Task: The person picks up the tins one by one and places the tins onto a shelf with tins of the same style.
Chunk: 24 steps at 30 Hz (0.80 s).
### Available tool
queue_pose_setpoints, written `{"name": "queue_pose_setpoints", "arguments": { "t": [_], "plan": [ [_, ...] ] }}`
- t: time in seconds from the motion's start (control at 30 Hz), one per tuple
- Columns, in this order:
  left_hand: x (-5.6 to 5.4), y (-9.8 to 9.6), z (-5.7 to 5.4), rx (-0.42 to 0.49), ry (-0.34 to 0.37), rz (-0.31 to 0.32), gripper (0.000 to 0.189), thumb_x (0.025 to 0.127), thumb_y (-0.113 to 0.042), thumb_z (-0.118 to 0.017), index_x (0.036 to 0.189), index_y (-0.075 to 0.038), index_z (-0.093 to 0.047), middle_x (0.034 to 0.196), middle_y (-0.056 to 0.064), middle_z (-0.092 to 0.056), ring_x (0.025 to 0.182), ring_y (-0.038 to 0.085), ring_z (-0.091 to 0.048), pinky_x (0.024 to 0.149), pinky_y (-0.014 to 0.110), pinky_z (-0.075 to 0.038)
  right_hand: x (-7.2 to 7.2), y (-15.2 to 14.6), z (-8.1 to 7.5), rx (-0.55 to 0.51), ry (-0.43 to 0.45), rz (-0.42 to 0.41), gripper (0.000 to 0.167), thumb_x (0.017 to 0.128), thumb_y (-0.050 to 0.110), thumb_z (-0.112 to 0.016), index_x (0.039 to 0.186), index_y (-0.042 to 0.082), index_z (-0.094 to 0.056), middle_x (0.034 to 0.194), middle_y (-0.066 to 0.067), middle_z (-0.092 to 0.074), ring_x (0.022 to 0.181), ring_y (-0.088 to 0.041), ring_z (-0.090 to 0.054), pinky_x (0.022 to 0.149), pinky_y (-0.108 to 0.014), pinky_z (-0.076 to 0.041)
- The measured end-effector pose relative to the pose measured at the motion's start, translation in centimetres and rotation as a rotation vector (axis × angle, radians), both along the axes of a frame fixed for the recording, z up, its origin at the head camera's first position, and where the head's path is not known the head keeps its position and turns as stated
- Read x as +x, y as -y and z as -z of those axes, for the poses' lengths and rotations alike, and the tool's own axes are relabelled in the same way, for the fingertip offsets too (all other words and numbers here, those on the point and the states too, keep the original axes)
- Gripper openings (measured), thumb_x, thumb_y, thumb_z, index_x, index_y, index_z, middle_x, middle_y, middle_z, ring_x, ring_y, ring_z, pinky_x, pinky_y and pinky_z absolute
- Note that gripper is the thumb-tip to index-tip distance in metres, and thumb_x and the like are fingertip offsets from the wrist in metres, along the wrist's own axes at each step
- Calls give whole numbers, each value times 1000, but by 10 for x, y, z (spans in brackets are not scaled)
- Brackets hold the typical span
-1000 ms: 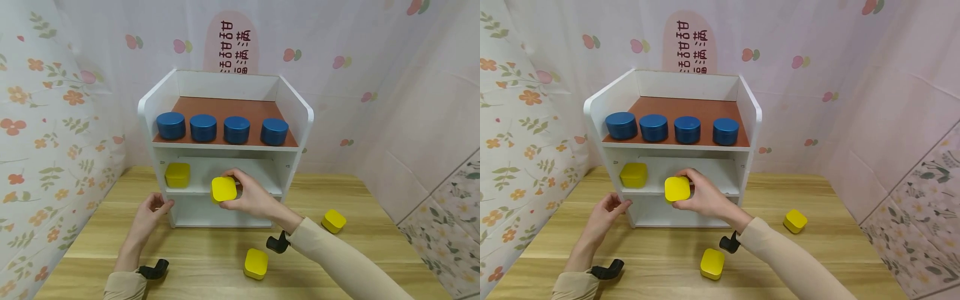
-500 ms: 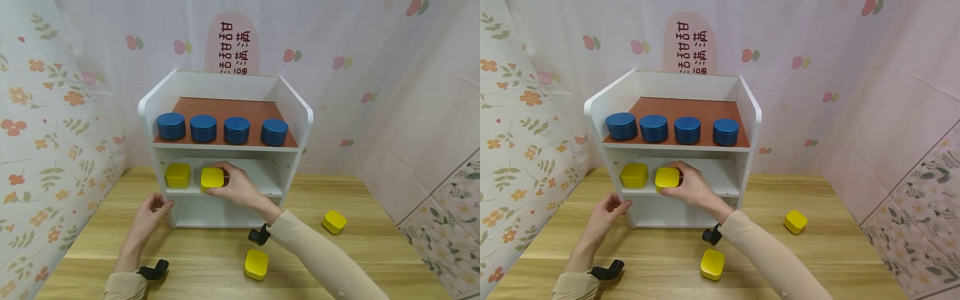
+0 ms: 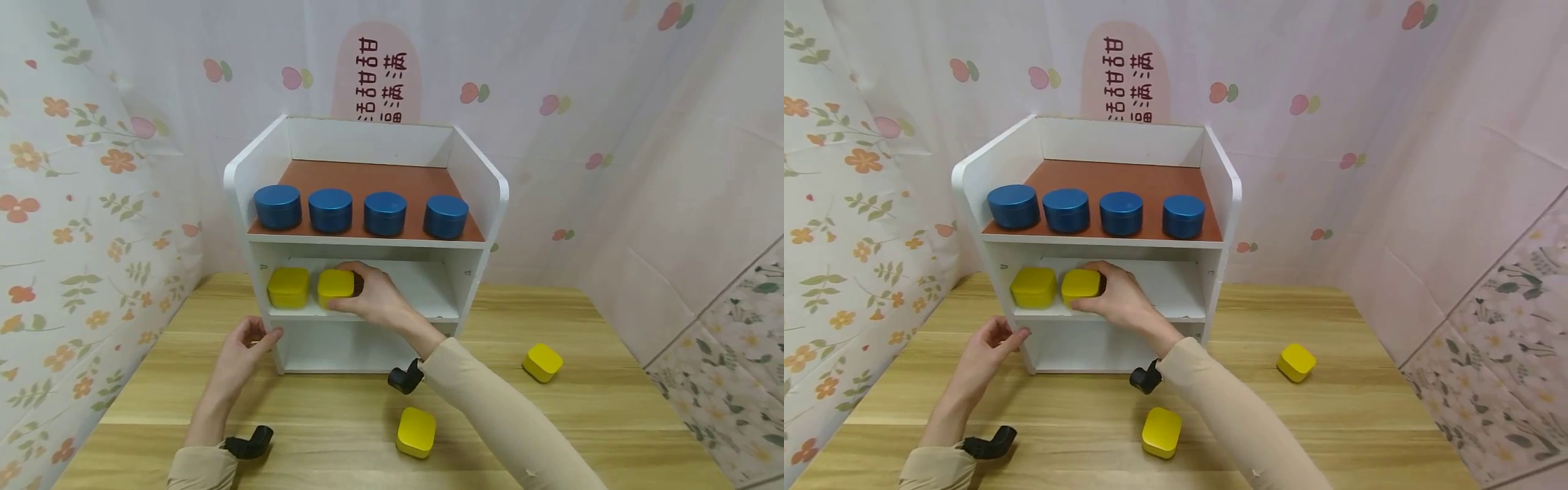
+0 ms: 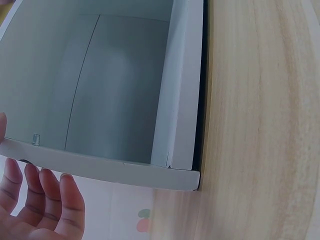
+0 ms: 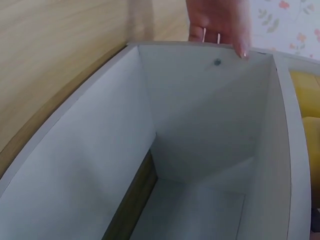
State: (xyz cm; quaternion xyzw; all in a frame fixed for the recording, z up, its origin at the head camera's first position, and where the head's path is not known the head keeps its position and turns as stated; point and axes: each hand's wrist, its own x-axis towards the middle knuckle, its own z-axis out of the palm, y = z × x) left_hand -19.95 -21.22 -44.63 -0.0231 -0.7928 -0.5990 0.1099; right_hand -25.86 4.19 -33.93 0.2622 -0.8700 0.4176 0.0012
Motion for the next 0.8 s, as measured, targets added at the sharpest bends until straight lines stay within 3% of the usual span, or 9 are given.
{"name": "queue_pose_setpoints", "arguments": {
  "t": [0.43,0.8],
  "plan": [
    [1,2,0,-14,8,-4,35,95,-26,-67,109,2,-51,99,9,-54,92,14,-50,74,23,-42,-1,4,3,-2,-10,24,63,81,36,-81,134,14,-55,119,0,-61,98,-16,-54,87,-32,-45],
    [1,2,-2,-17,24,8,36,94,-27,-68,110,1,-51,101,9,-54,93,15,-49,74,24,-41,0,3,5,-15,-5,32,63,81,37,-80,134,13,-54,116,1,-60,95,-16,-54,83,-31,-46]
  ]
}}
